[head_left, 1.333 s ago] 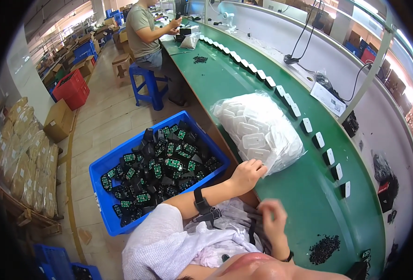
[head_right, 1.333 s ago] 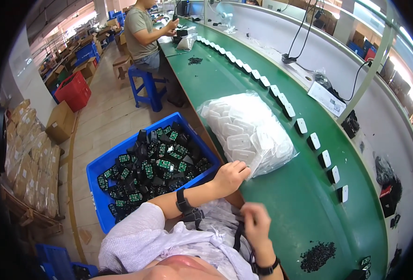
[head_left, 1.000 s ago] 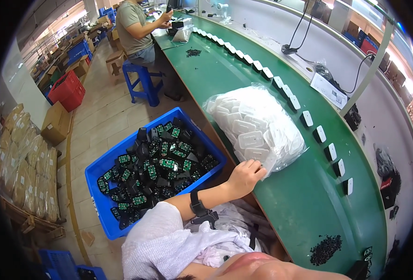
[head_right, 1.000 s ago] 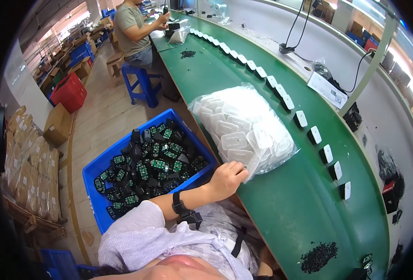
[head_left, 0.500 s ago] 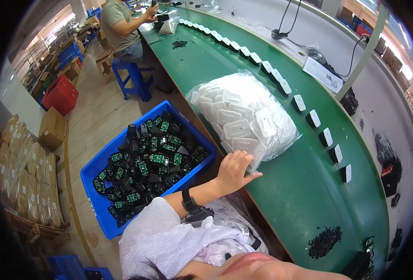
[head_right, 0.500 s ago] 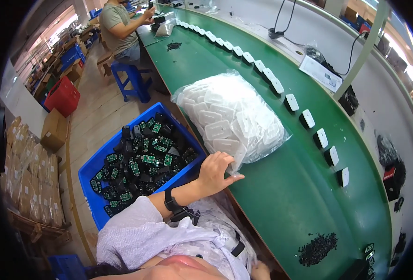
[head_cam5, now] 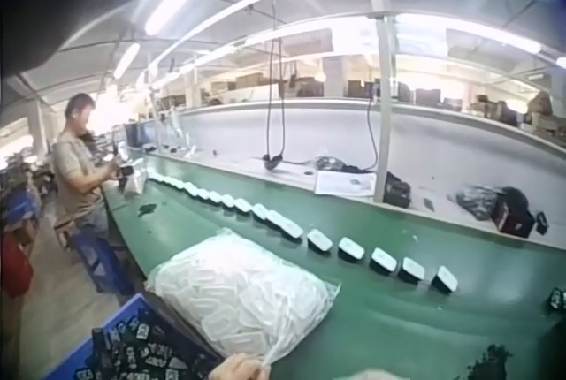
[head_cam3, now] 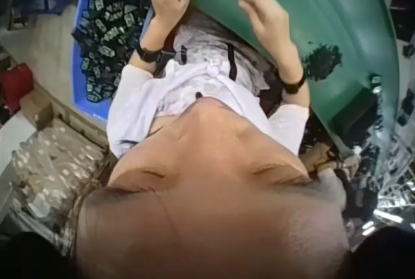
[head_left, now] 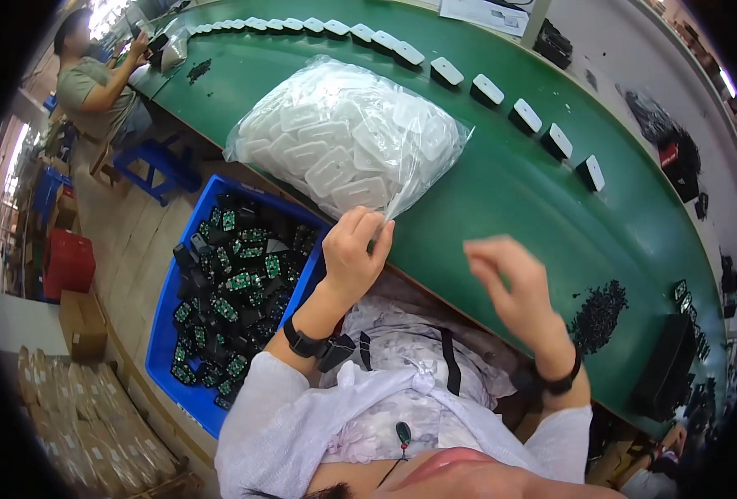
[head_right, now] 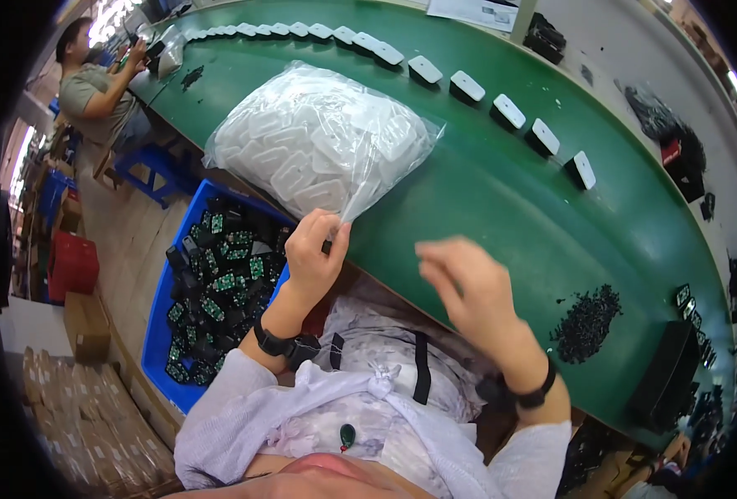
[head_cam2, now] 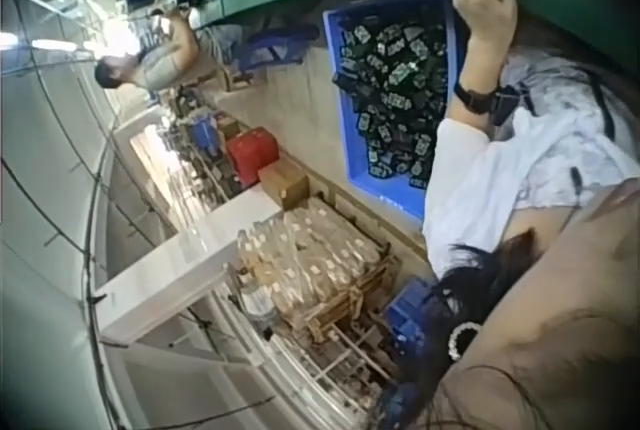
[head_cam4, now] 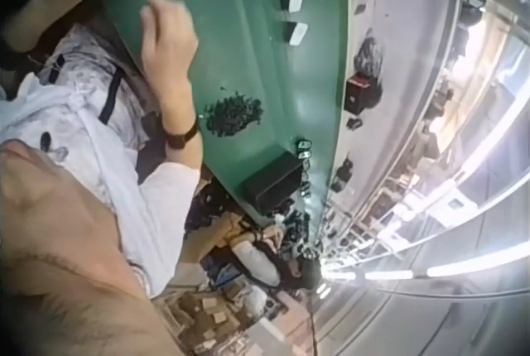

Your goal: The person picks up a white plastic piece and a black electronic component, joins them together, and places the assembled unit on the conveyor belt. After repeating this, they empty a bag of white plastic pieces onto the table and continue the assembly process.

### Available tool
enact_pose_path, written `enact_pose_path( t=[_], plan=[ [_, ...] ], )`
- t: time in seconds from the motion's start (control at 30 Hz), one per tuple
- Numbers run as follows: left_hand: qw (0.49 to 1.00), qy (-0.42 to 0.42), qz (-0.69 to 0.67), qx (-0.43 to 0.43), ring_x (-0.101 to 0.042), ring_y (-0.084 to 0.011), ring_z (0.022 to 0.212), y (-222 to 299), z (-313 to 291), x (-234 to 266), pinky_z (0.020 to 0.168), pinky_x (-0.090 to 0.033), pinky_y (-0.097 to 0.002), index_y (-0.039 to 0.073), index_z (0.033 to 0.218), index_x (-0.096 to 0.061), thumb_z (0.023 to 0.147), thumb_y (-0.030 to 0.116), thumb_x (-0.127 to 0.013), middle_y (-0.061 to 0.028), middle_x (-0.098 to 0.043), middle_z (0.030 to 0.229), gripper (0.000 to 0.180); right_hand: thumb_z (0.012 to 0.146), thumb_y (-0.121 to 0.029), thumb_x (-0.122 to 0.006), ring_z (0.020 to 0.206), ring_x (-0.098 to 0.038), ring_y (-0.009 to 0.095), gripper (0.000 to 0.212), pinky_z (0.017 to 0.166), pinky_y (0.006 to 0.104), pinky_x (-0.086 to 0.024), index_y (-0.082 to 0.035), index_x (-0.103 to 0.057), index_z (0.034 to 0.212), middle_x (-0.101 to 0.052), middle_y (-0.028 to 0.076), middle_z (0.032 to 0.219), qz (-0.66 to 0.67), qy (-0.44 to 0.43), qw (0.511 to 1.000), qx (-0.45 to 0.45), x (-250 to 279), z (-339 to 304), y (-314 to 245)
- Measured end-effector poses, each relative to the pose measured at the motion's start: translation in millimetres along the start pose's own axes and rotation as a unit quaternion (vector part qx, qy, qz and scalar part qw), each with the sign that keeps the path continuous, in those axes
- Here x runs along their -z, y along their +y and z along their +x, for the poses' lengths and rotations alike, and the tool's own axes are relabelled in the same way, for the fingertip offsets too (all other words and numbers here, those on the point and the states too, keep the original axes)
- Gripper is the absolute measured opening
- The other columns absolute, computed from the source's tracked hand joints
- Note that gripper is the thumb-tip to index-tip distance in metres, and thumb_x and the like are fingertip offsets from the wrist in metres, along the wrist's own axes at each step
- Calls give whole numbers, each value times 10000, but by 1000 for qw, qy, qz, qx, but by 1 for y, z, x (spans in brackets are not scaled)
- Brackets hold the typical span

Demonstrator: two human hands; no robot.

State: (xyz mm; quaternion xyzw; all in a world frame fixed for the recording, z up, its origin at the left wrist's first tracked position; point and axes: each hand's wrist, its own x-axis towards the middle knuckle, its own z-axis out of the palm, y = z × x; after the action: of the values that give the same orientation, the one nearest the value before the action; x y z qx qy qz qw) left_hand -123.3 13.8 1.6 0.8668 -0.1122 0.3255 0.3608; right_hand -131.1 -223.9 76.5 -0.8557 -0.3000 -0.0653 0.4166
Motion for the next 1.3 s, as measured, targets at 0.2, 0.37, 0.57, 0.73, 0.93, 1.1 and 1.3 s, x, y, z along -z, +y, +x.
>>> enact_pose_path(
  t=[0.2,0.37,0.57,0.73,0.93,1.1,1.3],
  plan=[
    [999,-26,-24,26,-575,-284,656,17,-3,4,552,-457,-365,49,773,-550,783,111,-690,-95,-537,735,154,885,-222,-646,719,-634,180,196,649,287,-488,-32,-663,932,-658,105,805,-41,-8,992,-119,-38,70,23],
    [995,-91,21,21,-566,-256,626,22,7,14,518,-434,-365,68,767,-550,776,272,-743,-57,-525,710,281,889,-262,-638,576,-566,141,271,554,286,-434,3,-638,835,-608,81,625,30,-89,980,-177,-65,87,23],
    [987,-116,113,-3,-582,-245,607,19,33,12,509,-447,-360,81,763,-542,766,389,-724,-43,-544,699,357,920,-212,-605,562,-469,100,246,534,259,-397,8,-582,812,-523,37,623,148,-60,977,-139,-63,85,37],
    [971,-151,172,-65,-594,-246,590,18,48,5,505,-464,-363,108,720,-530,803,284,-690,-48,-553,664,252,925,-205,-601,580,-479,90,232,535,257,-397,1,-585,818,-535,26,642,68,-32,993,-88,-56,83,27],
    [976,-146,104,-125,-557,-242,535,13,54,11,479,-426,-372,101,636,-494,821,170,-659,-53,-492,568,258,884,-134,-635,622,-552,135,127,591,273,-456,-28,-623,955,-597,82,799,113,11,982,-149,-54,87,35],
    [984,-131,6,-118,-528,-255,502,2,59,10,465,-390,-381,75,622,-475,832,143,-651,-79,-484,557,283,732,-24,-698,845,-594,250,386,700,347,-508,-106,-611,1099,-570,81,1078,-128,64,982,120,-56,89,31],
    [982,-153,-69,-84,-482,-267,463,-4,61,13,448,-355,-373,59,612,-474,852,144,-649,-96,-460,530,309,733,-15,-677,857,-593,265,330,700,357,-505,-101,-613,1046,-583,76,1011,-116,37,975,188,-55,99,42]
  ],
)
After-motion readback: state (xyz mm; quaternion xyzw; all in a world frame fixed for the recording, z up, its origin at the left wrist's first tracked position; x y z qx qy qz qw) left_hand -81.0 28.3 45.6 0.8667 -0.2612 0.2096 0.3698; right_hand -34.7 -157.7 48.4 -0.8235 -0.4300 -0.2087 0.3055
